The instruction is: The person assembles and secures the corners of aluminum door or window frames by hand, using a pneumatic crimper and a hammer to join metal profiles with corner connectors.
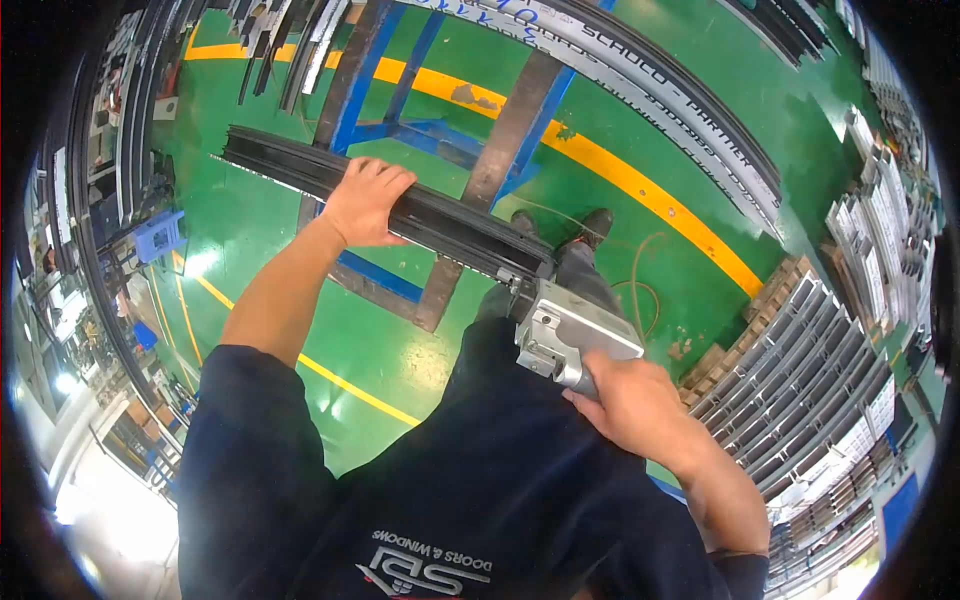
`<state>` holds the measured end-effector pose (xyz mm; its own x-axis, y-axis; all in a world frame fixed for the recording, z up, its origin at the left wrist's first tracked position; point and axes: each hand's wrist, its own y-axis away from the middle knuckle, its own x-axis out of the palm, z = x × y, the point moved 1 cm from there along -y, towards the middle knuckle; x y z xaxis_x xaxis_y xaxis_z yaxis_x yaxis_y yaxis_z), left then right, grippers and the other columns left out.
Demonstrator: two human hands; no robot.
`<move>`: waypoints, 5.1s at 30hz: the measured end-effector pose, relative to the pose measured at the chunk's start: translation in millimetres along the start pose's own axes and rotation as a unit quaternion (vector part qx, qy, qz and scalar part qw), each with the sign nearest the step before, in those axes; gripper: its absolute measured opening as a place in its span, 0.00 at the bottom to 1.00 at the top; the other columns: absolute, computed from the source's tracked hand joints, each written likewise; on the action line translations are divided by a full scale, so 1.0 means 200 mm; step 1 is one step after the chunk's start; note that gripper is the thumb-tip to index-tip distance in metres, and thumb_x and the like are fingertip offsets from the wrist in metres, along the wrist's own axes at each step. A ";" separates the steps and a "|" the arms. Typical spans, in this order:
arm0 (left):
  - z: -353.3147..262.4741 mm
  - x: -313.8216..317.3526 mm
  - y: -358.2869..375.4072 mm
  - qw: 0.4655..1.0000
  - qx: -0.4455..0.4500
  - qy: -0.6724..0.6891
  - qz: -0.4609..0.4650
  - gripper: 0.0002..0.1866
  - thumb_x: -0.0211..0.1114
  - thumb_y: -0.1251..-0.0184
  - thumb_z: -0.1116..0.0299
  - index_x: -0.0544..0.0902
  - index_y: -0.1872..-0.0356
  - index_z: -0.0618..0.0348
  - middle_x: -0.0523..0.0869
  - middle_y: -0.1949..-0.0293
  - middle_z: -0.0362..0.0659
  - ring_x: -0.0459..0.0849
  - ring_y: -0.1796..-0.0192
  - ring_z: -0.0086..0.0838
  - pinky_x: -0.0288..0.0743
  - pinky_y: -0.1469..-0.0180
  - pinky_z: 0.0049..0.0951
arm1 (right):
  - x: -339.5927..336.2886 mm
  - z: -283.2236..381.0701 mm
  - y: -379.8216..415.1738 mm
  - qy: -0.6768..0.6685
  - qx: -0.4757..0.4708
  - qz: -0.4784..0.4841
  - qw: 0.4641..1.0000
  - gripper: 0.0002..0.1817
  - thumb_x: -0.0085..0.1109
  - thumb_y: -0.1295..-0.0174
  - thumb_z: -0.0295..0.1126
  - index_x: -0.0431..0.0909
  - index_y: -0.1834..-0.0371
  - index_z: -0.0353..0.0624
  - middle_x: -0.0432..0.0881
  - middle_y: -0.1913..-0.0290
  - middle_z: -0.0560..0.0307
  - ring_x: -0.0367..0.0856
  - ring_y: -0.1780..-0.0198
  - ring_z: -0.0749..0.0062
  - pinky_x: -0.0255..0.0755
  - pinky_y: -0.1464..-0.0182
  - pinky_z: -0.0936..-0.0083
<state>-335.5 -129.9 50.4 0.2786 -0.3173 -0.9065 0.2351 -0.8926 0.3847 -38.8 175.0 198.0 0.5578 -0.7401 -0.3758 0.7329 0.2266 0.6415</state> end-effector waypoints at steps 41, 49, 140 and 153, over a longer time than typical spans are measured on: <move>-0.22 0.38 0.04 0.227 -0.643 0.498 -0.536 0.44 0.59 0.25 0.39 0.69 0.33 0.78 0.78 0.35 0.68 0.77 0.32 0.58 0.69 0.30 0.45 | -0.04 -0.67 -0.21 0.062 -0.122 0.040 0.990 0.28 0.70 0.38 0.50 0.84 0.51 0.32 0.87 0.59 0.33 0.86 0.54 0.36 0.79 0.48 0.53; -0.38 0.11 -0.14 0.201 -0.716 0.407 -0.531 0.34 0.56 0.21 0.44 0.85 0.52 0.76 0.86 0.46 0.67 0.85 0.42 0.57 0.76 0.41 0.48 | -0.03 -0.70 -0.10 0.005 -0.009 0.118 0.993 0.27 0.72 0.38 0.49 0.84 0.49 0.34 0.88 0.60 0.33 0.89 0.56 0.42 0.80 0.52 0.57; -1.28 -0.12 0.08 0.116 -0.296 0.813 -0.488 0.36 0.77 0.38 0.45 0.81 0.43 0.70 0.90 0.53 0.50 0.91 0.58 0.34 0.87 0.56 0.39 | -0.30 -0.50 -0.15 -0.233 0.076 0.054 0.968 0.27 0.59 0.31 0.26 0.71 0.29 0.36 0.88 0.49 0.53 0.89 0.58 0.72 0.83 0.59 0.78; -1.28 -0.31 0.03 0.225 -0.310 0.799 -0.464 0.30 0.79 0.37 0.51 0.84 0.49 0.73 0.91 0.56 0.49 0.92 0.59 0.32 0.87 0.55 0.34 | -0.37 -0.56 -0.11 -0.246 0.129 0.083 0.957 0.20 0.61 0.27 0.31 0.77 0.35 0.34 0.87 0.48 0.51 0.89 0.54 0.71 0.85 0.55 0.73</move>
<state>-113.6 -33.6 153.3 -0.2951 0.8757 0.3822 0.8288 0.0356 0.5584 -52.8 295.7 136.4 0.3617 -0.9300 0.0653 0.4943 0.2507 0.8324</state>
